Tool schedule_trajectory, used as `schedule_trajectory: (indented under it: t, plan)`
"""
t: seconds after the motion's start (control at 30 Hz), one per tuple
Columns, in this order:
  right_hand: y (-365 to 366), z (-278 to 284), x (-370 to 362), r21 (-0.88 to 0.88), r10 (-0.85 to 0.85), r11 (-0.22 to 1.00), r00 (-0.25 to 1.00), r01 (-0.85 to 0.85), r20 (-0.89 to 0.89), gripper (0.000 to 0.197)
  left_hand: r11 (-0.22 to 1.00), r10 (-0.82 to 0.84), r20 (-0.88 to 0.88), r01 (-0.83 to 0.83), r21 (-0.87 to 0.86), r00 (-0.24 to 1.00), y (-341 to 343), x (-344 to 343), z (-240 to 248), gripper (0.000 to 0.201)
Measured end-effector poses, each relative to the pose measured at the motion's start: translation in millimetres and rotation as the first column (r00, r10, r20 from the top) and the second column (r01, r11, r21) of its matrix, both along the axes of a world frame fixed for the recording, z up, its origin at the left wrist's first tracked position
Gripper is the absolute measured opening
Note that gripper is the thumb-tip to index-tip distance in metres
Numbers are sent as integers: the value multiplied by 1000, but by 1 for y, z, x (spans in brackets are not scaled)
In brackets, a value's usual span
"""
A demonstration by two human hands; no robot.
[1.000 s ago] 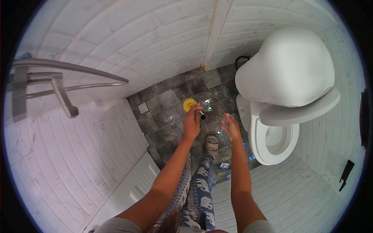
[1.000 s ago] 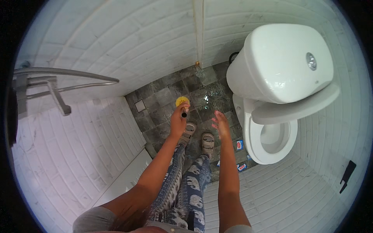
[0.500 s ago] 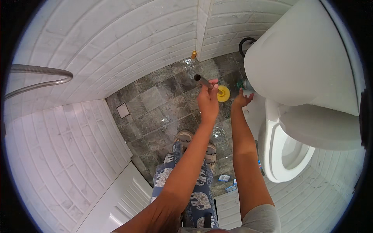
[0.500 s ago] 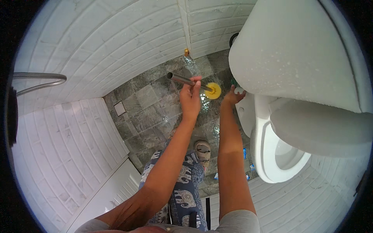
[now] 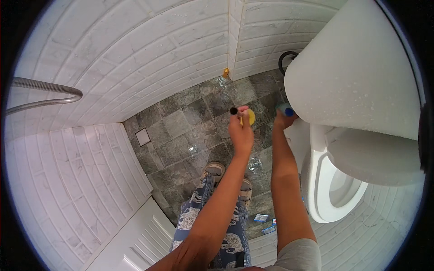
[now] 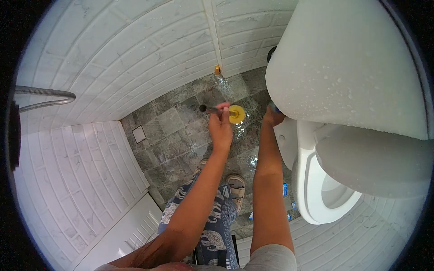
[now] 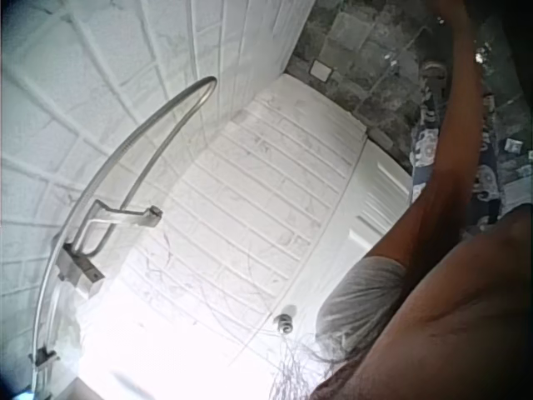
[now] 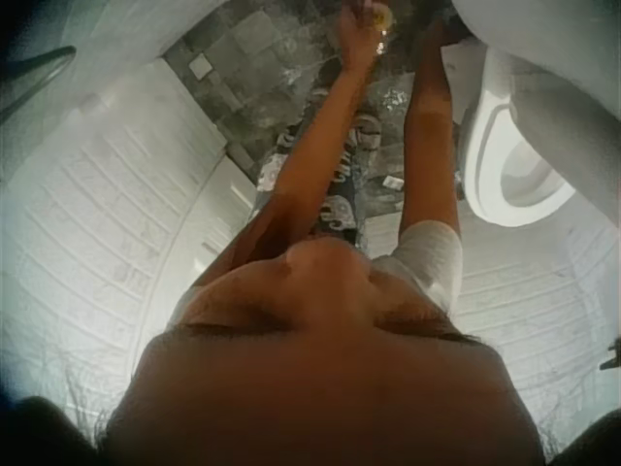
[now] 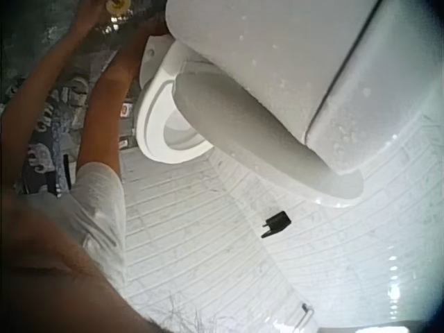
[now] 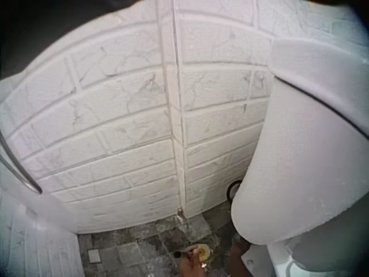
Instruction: The person scrubs the inside of a white toilet bowl using a yellow toilet brush. They pour a liquid from a plastic bottle into the bowl and continue scrubbing the interior surfaces. The person then flushes the toilet and rinses the brush using a handheld shower head.
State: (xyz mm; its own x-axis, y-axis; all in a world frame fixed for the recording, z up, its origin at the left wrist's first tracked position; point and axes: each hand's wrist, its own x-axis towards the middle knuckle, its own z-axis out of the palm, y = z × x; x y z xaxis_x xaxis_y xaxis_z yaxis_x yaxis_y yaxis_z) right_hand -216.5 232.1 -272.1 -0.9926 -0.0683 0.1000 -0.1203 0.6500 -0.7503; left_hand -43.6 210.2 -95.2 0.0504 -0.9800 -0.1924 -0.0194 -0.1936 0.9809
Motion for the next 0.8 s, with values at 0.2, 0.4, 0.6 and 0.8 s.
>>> schedule_trajectory:
  t: [0.2, 0.4, 0.6, 0.8]
  plan:
    - [51, 29, 84, -63, 298, 952, 953, -301, -49, 59, 997, 78, -36, -79, -25, 996, 7, 48, 41, 20]
    - [167, 113, 139, -444, 397, 857, 886, -263, 241, 55, 985, -71, -71, 59, -165, 995, 39, 96, 122, 15]
    - [247, 321, 148, -687, 341, 714, 789, 136, 511, 44, 943, -220, -24, 206, -261, 975, 63, 151, 248, 10]
    - [283, 589, 62, -904, 256, 110, 867, 412, 427, 53, 762, -587, -142, 486, -428, 797, 71, 119, 442, 7]
